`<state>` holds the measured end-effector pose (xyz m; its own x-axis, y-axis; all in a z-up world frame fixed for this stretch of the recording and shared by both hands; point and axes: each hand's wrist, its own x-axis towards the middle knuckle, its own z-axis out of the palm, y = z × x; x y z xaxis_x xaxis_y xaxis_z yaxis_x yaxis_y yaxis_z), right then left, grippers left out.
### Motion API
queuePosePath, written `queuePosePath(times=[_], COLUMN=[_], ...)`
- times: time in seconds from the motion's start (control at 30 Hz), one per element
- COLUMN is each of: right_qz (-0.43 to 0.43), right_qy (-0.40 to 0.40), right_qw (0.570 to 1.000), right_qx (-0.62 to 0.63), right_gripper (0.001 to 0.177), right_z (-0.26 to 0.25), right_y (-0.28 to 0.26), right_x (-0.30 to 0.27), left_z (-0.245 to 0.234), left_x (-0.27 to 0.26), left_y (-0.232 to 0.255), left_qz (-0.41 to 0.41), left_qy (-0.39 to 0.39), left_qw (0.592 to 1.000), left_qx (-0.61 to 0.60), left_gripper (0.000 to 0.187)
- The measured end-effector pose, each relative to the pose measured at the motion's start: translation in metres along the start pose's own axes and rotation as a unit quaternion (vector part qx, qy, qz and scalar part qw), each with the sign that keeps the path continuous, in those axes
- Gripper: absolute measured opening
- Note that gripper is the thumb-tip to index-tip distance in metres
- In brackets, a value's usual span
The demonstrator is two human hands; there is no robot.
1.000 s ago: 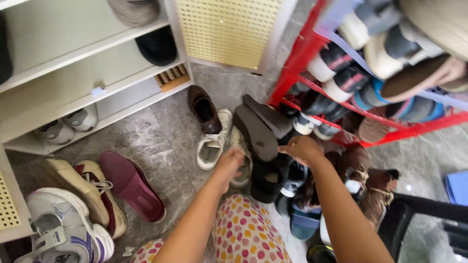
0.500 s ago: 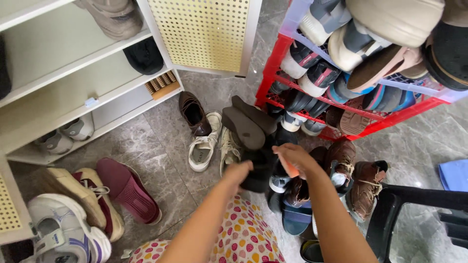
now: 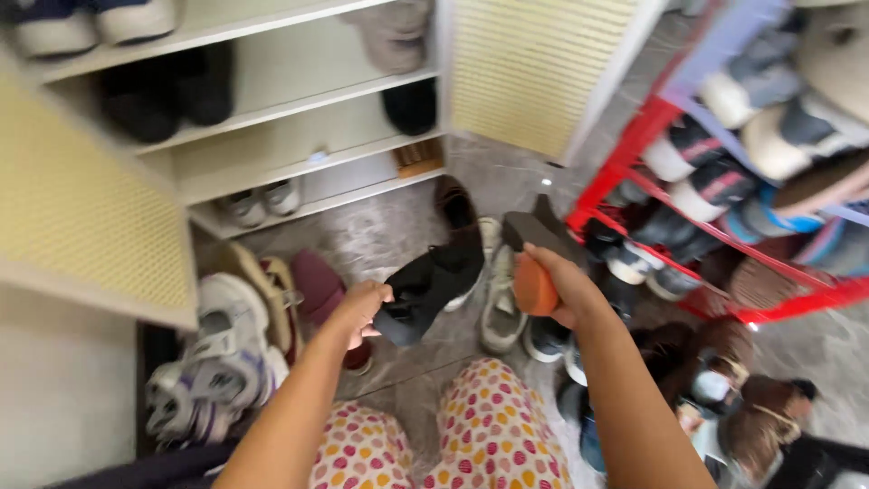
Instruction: The person kneels in front of a shoe cabinet and uses an orange sponge to wipe the exterior of several shoes, including sneakers, boots, and flats. After cleaning, the person places the shoes back onto the cabinet shelves.
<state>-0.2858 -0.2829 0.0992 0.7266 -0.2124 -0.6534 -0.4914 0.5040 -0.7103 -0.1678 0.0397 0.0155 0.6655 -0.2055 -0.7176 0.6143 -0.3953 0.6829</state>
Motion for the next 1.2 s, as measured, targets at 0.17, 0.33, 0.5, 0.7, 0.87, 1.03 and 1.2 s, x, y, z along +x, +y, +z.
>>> queuePosePath(times=[0.17,0.33,0.5,0.7,0.87,1.03,1.2], right_qz=[0.067,0.058,0.081,0.106,0.120,0.080,0.054], right_qy=[-0.050,-0.077,-0.012,-0.019,-0.007,-0.081,-0.057], right_qw=[0.995,0.993,0.996,0.994,0.993,0.992,0.993], right_qx=[0.062,0.063,0.021,-0.008,0.012,0.047,-0.090], right_gripper=[0.032,0.035,0.055,0.058,0.056,0.052,0.064], right_z=[0.068,0.106,0.124,0.124,0.115,0.101,0.100], right_y=[0.014,0.039,0.043,0.042,0.044,0.061,0.070], right_x=[0.046,0.109,0.130,0.146,0.156,0.165,0.160], left_z=[-0.006,0.013,0.037,0.053,0.080,0.085,0.075], left_x=[0.046,0.093,0.090,0.102,0.127,0.145,0.132], left_y=[-0.057,-0.085,-0.055,-0.059,-0.068,-0.063,-0.066], left_qz=[-0.013,0.020,0.127,0.112,-0.163,-0.172,-0.014], left_qy=[0.176,0.316,0.325,0.237,0.250,0.200,0.184], left_qw=[0.984,0.941,0.923,0.926,0.949,0.952,0.976], left_qx=[-0.030,0.119,0.162,0.272,0.103,0.155,0.113], left_gripper=[0.049,0.060,0.052,0.042,0.082,0.072,0.061])
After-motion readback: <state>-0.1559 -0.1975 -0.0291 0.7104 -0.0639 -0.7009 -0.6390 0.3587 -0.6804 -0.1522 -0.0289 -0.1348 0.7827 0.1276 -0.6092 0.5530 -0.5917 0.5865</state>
